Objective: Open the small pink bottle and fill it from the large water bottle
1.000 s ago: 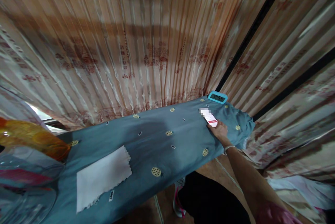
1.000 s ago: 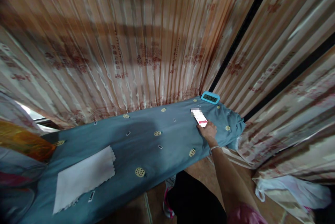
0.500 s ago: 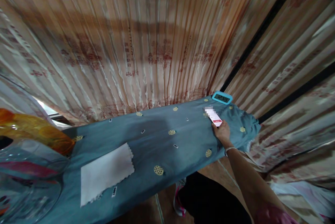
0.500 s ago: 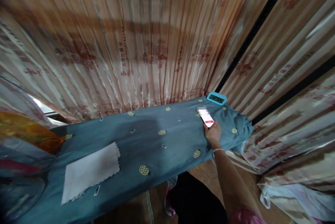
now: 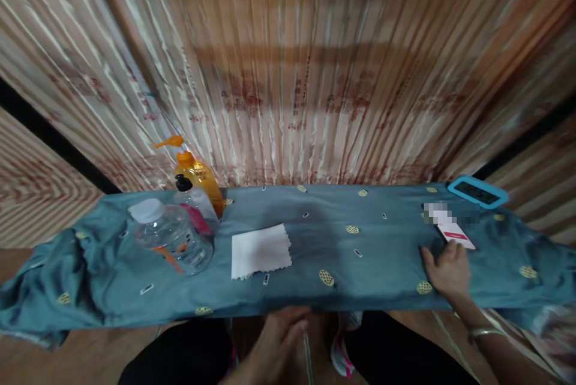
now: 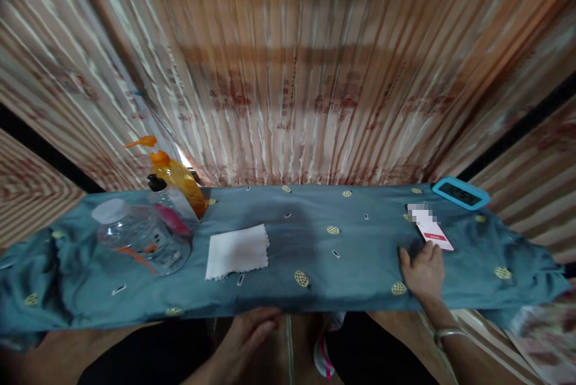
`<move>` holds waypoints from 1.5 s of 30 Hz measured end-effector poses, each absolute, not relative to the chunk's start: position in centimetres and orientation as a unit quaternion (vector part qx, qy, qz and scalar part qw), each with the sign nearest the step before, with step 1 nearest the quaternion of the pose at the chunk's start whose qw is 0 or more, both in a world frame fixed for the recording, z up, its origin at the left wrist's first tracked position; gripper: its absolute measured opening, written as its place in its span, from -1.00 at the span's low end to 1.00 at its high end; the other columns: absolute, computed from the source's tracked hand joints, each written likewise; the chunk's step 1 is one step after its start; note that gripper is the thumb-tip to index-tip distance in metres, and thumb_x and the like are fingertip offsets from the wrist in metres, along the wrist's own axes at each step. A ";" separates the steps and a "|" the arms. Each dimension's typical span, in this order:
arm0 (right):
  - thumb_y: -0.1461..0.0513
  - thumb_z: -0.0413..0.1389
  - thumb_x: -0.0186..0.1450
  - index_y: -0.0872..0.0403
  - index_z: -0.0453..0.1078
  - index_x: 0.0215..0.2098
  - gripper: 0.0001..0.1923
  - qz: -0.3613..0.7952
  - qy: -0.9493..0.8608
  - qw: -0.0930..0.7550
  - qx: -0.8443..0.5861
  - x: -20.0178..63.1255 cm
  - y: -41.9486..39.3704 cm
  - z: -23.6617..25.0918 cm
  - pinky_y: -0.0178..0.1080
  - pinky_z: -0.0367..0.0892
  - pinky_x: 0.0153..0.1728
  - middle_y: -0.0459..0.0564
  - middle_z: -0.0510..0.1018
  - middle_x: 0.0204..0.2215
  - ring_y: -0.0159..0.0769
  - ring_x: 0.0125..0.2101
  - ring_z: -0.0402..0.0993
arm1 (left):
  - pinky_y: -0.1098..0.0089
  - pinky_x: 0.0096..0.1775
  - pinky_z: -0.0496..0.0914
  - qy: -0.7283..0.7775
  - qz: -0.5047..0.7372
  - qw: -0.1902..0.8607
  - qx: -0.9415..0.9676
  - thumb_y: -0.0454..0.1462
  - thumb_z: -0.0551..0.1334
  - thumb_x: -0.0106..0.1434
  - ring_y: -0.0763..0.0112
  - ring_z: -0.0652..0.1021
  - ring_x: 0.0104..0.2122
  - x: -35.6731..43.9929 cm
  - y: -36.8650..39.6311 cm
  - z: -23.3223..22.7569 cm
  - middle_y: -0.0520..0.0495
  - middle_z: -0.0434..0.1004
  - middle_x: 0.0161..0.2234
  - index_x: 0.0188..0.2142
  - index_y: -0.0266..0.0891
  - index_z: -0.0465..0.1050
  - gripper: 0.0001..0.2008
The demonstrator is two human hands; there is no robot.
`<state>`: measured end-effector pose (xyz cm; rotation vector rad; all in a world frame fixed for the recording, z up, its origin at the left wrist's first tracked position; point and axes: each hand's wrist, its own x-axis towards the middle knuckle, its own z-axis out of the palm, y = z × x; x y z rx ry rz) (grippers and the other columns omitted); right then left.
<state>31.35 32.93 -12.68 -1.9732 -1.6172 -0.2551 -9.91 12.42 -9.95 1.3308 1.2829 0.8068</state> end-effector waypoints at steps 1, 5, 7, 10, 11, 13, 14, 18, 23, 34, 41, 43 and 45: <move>-0.11 -0.20 0.27 0.69 0.06 0.23 -0.02 -0.059 -0.620 0.289 -0.727 29.5 32.4 -11.9 0.26 0.18 0.22 0.80 0.24 0.18 0.57 0.24 0.19 | 0.17 0.13 0.41 0.546 0.356 0.511 0.560 -0.01 0.10 0.38 0.09 0.55 0.03 -10.8 13.1 -9.6 -0.15 0.60 0.00 0.03 -0.12 0.54 -0.59; -0.05 -0.16 0.24 0.53 0.17 0.25 -0.12 0.178 -0.720 0.214 -0.636 19.5 30.8 -8.7 0.12 0.08 0.32 0.53 0.33 0.25 0.24 0.28 0.26 | 0.12 0.23 0.32 0.615 0.455 0.326 0.556 -0.06 0.13 0.34 0.12 0.50 0.13 -15.7 16.2 -9.1 -0.18 0.55 0.09 0.05 -0.15 0.53 -0.60; -0.05 -0.13 0.27 0.43 0.13 0.29 -0.16 0.266 -0.754 0.192 -0.569 13.7 30.3 -7.9 0.10 0.10 0.33 0.42 0.32 0.29 0.11 0.29 0.26 | 0.07 0.30 0.23 0.634 0.485 0.246 0.550 -0.10 0.14 0.31 0.13 0.42 0.22 -18.3 17.8 -9.5 -0.18 0.48 0.16 0.10 -0.16 0.47 -0.58; 0.03 -0.06 0.28 0.42 0.15 0.28 -0.24 0.312 -0.779 0.211 -0.501 5.8 30.1 -8.3 0.08 0.16 0.30 0.41 0.36 0.26 0.06 0.27 0.31 | -0.01 0.32 0.15 0.685 0.487 0.189 0.508 -0.20 0.19 0.23 0.07 0.31 0.29 -21.2 19.9 -10.4 -0.22 0.41 0.21 0.14 -0.20 0.41 -0.53; 0.07 -0.03 0.29 0.40 0.15 0.28 -0.27 0.308 -0.780 0.223 -0.497 3.6 30.3 -8.7 0.07 0.09 0.33 0.40 0.32 0.29 0.06 0.30 0.25 | -0.04 0.32 0.13 0.703 0.479 0.186 0.492 -0.23 0.21 0.20 0.04 0.31 0.29 -21.7 20.4 -10.7 -0.24 0.42 0.20 0.13 -0.21 0.40 -0.52; 0.12 0.05 0.27 0.39 0.11 0.30 -0.27 0.306 -0.773 0.237 -0.503 0.3 30.7 -9.5 0.09 0.04 0.35 0.44 0.24 0.32 0.11 0.35 0.13 | -0.05 0.30 0.15 0.732 0.456 0.195 0.467 -0.30 0.23 0.15 -0.01 0.33 0.27 -22.3 21.3 -10.9 -0.28 0.44 0.17 0.12 -0.24 0.40 -0.50; 0.13 0.07 0.26 0.41 0.11 0.28 -0.27 0.308 -0.765 0.245 -0.510 -0.9 31.0 -9.8 0.16 0.04 0.33 0.51 0.20 0.32 0.19 0.36 0.10 | -0.06 0.29 0.16 0.743 0.445 0.199 0.459 -0.33 0.23 0.12 -0.03 0.34 0.26 -22.5 21.7 -10.8 -0.30 0.45 0.15 0.11 -0.27 0.40 -0.49; 0.29 0.13 0.17 0.19 0.43 -0.11 -0.69 0.343 -0.746 0.288 -0.493 -2.8 31.6 -10.6 0.24 0.16 0.23 0.44 0.36 0.22 0.20 0.33 0.16 | -0.02 0.21 0.27 0.747 0.443 0.212 0.448 -0.42 0.23 0.08 0.00 0.46 0.13 -22.8 22.5 -10.2 -0.27 0.55 -0.03 0.06 -0.32 0.42 -0.50; 0.23 0.07 0.14 -0.03 0.29 -0.44 -0.98 0.431 -0.698 0.353 -0.449 -2.2 31.5 -11.0 -0.01 0.40 0.00 0.09 0.60 -0.16 -0.13 -0.14 0.55 | 0.23 -0.08 0.46 0.726 0.463 0.234 0.452 -0.44 0.19 0.08 0.28 0.58 -0.28 -22.7 22.7 -9.4 -0.01 0.54 -0.29 0.02 -0.19 0.42 -0.53; 0.15 0.35 -0.16 0.06 0.53 -0.50 -0.75 0.653 -0.523 0.355 -0.416 -0.2 29.5 -6.5 -0.26 0.24 -0.37 -0.20 0.52 -0.59 -0.40 -0.52 0.36 | 0.42 -0.28 0.41 0.552 0.572 0.345 0.499 -0.25 0.29 0.15 0.39 0.54 -0.28 -18.6 19.9 -4.2 -0.14 0.49 0.09 0.07 -0.19 0.37 -0.53; -0.10 0.23 -0.01 0.04 0.42 -0.28 -0.52 0.609 -0.538 0.332 -0.479 2.5 28.8 -4.6 -0.12 0.41 -0.39 -0.03 0.61 -0.44 -0.22 -0.49 0.48 | 0.17 0.00 0.46 0.546 0.621 0.394 0.400 -0.17 0.38 0.10 0.11 0.54 0.06 -19.3 21.5 -6.8 -0.24 0.51 0.12 0.11 -0.20 0.35 -0.42; -0.03 0.18 0.07 0.17 0.42 -0.12 -0.45 0.534 -0.597 0.303 -0.516 2.9 29.2 -5.5 0.12 0.45 -0.23 0.21 0.64 -0.30 0.04 -0.35 0.55 | 0.08 0.08 0.43 0.600 0.600 0.372 0.376 -0.25 0.38 0.07 0.04 0.49 0.14 -19.4 22.2 -8.6 -0.29 0.40 0.22 0.13 -0.20 0.33 -0.39; 0.13 0.11 0.19 0.41 0.25 0.18 -0.32 0.380 -0.684 0.272 -0.560 3.2 29.4 -6.3 0.27 0.34 0.01 0.46 0.57 -0.04 0.28 -0.08 0.53 | 0.04 0.18 0.34 0.649 0.564 0.336 0.383 -0.30 0.36 0.09 0.03 0.37 0.26 -19.5 22.4 -10.1 -0.27 0.29 0.29 0.18 -0.17 0.29 -0.36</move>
